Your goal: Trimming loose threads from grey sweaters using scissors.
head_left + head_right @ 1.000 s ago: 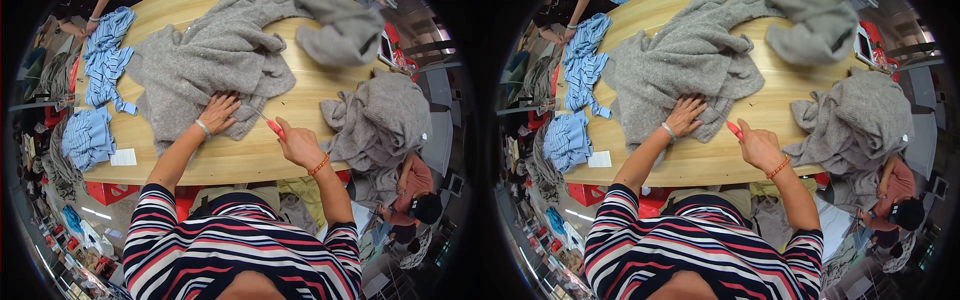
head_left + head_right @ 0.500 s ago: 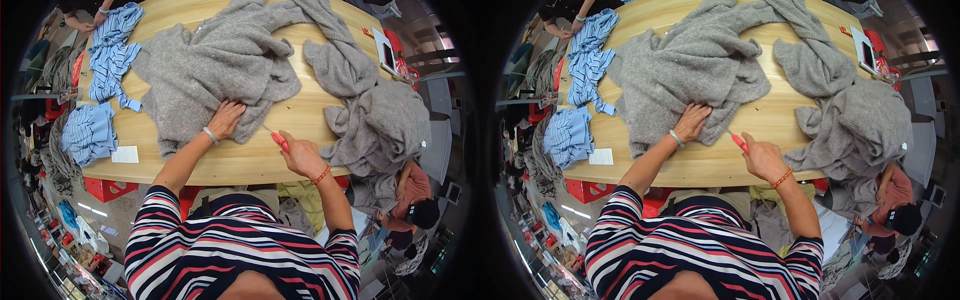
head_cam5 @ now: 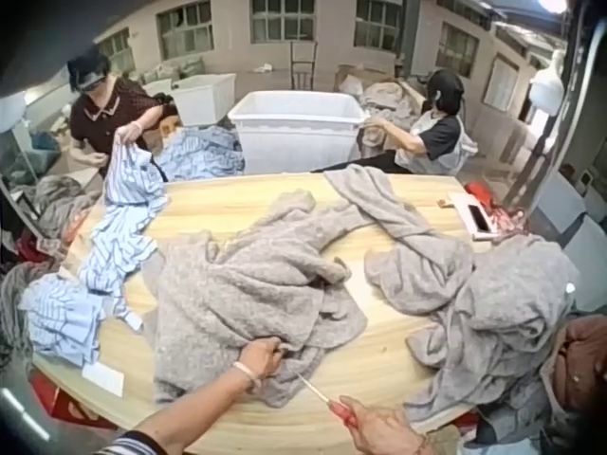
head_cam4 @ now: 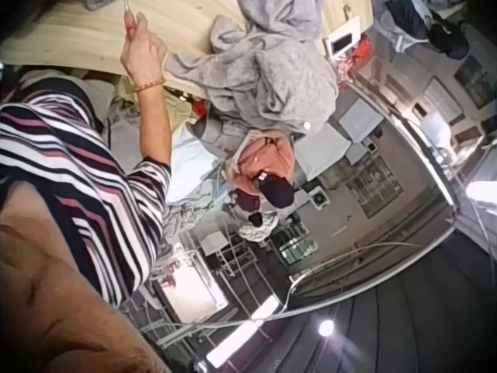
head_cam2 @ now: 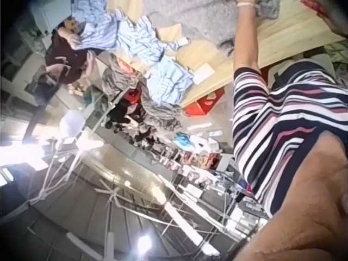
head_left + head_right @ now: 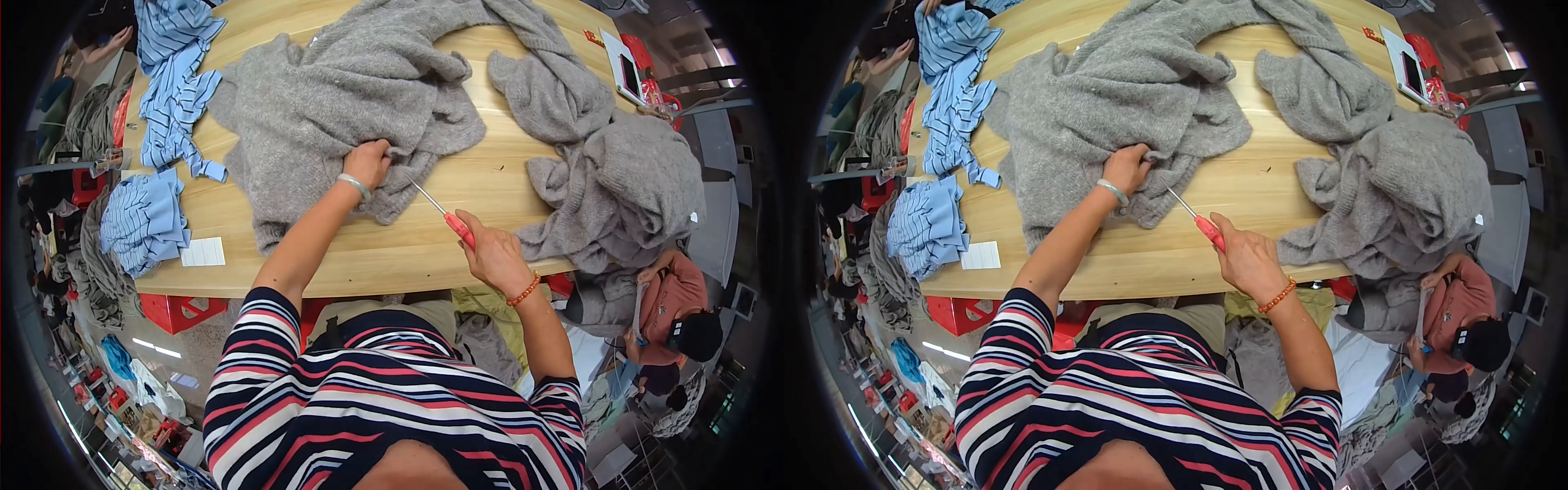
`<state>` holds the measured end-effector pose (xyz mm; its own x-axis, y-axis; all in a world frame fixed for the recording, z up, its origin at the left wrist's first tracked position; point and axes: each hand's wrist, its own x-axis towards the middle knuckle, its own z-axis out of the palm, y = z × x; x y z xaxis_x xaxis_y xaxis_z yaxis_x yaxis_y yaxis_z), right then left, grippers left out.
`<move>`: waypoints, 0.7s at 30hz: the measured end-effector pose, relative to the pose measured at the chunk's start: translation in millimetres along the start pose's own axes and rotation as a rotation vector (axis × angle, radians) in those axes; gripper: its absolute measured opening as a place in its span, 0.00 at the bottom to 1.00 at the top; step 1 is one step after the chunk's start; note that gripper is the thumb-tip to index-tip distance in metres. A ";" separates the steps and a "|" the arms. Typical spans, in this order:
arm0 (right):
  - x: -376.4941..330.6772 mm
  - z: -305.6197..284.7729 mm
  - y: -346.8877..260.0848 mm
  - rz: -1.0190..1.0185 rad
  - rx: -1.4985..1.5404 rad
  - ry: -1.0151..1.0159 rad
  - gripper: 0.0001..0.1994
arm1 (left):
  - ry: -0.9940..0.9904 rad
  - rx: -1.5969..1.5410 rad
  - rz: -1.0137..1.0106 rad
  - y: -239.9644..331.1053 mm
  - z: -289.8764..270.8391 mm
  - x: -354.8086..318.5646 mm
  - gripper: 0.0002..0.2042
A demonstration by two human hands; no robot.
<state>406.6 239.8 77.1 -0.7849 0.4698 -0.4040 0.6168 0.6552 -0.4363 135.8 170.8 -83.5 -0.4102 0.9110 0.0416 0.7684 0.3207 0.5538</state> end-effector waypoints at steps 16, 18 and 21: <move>-3.3 0.4 -11.8 -0.069 0.099 -0.023 0.20 | -0.037 -0.557 -0.084 -3.3 -6.1 -29.6 0.16; -13.2 0.4 1.1 -0.025 0.066 -0.021 0.20 | 0.077 0.088 0.339 15.1 -36.3 -58.1 0.26; -25.0 7.6 2.5 -0.020 0.029 -0.035 0.20 | 0.053 0.367 0.352 25.9 -72.8 -103.6 0.25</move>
<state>428.2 225.2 80.0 -0.7946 0.4356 -0.4230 0.6031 0.6465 -0.4672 162.5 65.8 -13.0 -0.1123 0.9689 0.2206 0.9825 0.0750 0.1708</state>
